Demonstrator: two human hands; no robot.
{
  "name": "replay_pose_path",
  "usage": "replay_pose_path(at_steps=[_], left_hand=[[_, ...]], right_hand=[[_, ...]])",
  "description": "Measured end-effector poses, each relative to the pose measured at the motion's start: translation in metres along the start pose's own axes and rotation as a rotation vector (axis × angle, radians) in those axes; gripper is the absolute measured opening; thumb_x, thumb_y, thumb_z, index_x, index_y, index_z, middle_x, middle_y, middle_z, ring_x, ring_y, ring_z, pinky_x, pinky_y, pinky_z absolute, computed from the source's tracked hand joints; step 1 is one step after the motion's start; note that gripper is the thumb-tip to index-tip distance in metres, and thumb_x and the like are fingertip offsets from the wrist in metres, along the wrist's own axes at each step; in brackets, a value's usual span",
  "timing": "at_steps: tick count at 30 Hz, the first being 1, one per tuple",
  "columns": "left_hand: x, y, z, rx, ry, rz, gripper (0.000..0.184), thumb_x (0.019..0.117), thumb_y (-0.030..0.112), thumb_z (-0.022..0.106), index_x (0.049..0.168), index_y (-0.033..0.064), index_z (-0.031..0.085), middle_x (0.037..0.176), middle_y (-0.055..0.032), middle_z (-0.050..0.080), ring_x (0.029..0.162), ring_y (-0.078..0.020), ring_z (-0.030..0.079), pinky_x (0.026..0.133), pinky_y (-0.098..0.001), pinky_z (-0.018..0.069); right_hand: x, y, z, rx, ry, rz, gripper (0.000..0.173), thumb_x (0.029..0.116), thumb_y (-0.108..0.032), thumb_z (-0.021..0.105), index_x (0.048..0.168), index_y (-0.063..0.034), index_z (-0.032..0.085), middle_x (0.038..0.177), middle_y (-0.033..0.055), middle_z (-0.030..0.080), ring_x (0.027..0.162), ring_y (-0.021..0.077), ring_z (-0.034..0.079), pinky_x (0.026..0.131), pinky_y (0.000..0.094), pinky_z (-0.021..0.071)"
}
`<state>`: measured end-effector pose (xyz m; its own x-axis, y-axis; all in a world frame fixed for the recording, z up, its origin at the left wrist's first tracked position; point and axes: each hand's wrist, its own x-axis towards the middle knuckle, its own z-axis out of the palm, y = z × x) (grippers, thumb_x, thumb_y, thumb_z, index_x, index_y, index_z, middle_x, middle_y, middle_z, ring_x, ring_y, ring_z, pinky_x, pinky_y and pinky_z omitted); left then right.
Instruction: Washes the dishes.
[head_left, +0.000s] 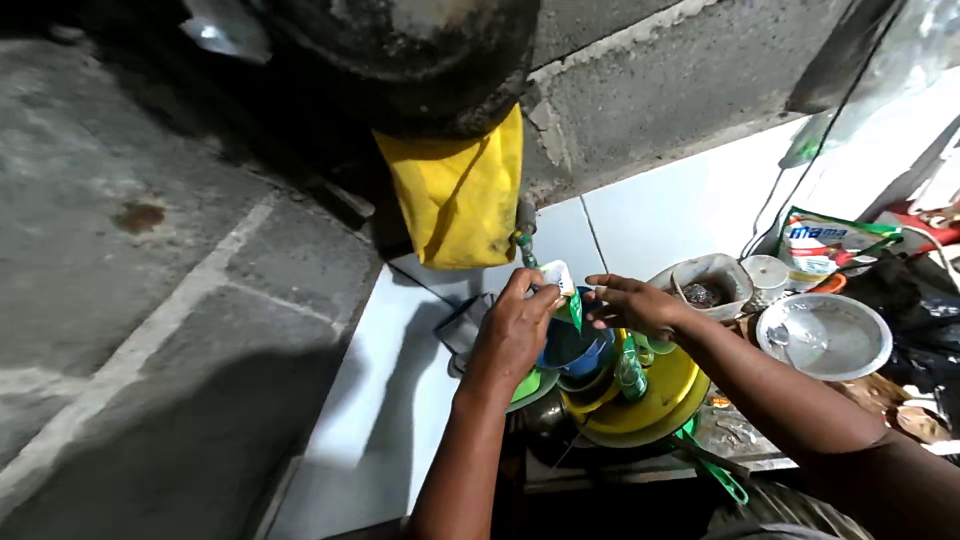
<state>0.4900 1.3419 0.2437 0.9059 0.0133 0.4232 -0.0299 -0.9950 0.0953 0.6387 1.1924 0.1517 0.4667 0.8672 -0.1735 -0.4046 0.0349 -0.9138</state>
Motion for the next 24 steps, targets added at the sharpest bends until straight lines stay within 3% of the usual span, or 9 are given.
replay_pose_path(at_steps=[2,4,7,11,15,17,22,24], left_hand=[[0.020,0.015,0.012,-0.026,0.006,0.044,0.013,0.0987,0.011,0.065,0.097,0.0024,0.074,0.111,-0.0175,0.063,0.094,-0.0292,0.067,0.079,-0.0436,0.0583],[0.041,0.030,0.031,-0.074,0.006,0.086,0.013,0.0988,0.011,0.065,0.096,0.0021,0.073,0.110,-0.0171,0.062,0.092,-0.0286,0.066,0.077,-0.0429,0.0580],[0.070,0.051,0.065,-0.156,-0.025,0.139,0.012,0.0986,0.011,0.065,0.097,0.0017,0.073,0.110,-0.0174,0.062,0.092,-0.0284,0.067,0.078,-0.0425,0.0584],[0.100,0.072,0.121,-0.271,-0.053,0.208,0.010,0.0976,0.011,0.067,0.096,0.0021,0.072,0.111,-0.0176,0.062,0.094,-0.0286,0.067,0.081,-0.0417,0.0590],[0.119,0.089,0.171,-0.391,-0.095,0.232,0.010,0.0956,0.008,0.068,0.096,-0.0005,0.073,0.117,-0.0207,0.063,0.103,-0.0310,0.067,0.090,-0.0427,0.0576],[0.126,0.094,0.189,-0.414,-0.153,0.231,0.009,0.0949,0.005,0.068,0.098,-0.0009,0.074,0.121,-0.0225,0.062,0.107,-0.0329,0.066,0.093,-0.0444,0.0564],[0.139,0.103,0.217,-0.432,-0.303,0.226,0.014,0.0987,0.005,0.062,0.104,-0.0005,0.074,0.128,-0.0245,0.060,0.115,-0.0358,0.064,0.099,-0.0460,0.0534],[0.145,0.104,0.224,-0.439,-0.333,0.231,0.015,0.0996,0.006,0.062,0.105,-0.0007,0.074,0.129,-0.0250,0.060,0.115,-0.0361,0.064,0.099,-0.0460,0.0533]], right_hand=[[-0.011,0.004,-0.009,0.157,0.036,0.062,0.042,0.1129,-0.030,0.039,0.149,-0.0080,0.042,0.122,0.0104,0.064,0.096,0.0186,0.071,0.082,0.0322,0.0611],[-0.018,0.008,-0.025,0.282,0.009,0.102,0.049,0.1131,-0.043,0.029,0.144,-0.0090,0.045,0.118,0.0096,0.065,0.096,0.0197,0.071,0.082,0.0336,0.0614],[-0.025,0.009,-0.057,0.482,0.015,0.123,0.060,0.1097,-0.056,0.023,0.133,-0.0071,0.050,0.106,0.0106,0.070,0.081,0.0161,0.072,0.072,0.0268,0.0613],[-0.032,0.009,-0.113,0.506,0.195,0.135,0.046,0.1079,-0.053,0.039,0.115,-0.0125,0.059,0.089,0.0025,0.068,0.058,0.0035,0.060,0.049,0.0137,0.0486],[-0.033,0.020,-0.169,0.433,0.303,0.113,0.038,0.1100,-0.044,0.040,0.099,-0.0124,0.058,0.071,-0.0018,0.056,0.048,0.0016,0.048,0.043,0.0134,0.0405],[-0.033,0.025,-0.190,0.386,0.351,0.103,0.037,0.1110,-0.042,0.038,0.102,-0.0120,0.057,0.070,-0.0015,0.055,0.049,0.0032,0.049,0.046,0.0156,0.0423],[-0.036,0.033,-0.230,0.358,0.396,0.154,0.029,0.1128,-0.031,0.036,0.122,-0.0105,0.055,0.086,0.0043,0.063,0.062,0.0090,0.060,0.055,0.0213,0.0511],[-0.033,0.035,-0.237,0.345,0.428,0.172,0.025,0.1131,-0.025,0.034,0.124,-0.0107,0.051,0.086,0.0049,0.063,0.061,0.0092,0.060,0.054,0.0216,0.0505]])
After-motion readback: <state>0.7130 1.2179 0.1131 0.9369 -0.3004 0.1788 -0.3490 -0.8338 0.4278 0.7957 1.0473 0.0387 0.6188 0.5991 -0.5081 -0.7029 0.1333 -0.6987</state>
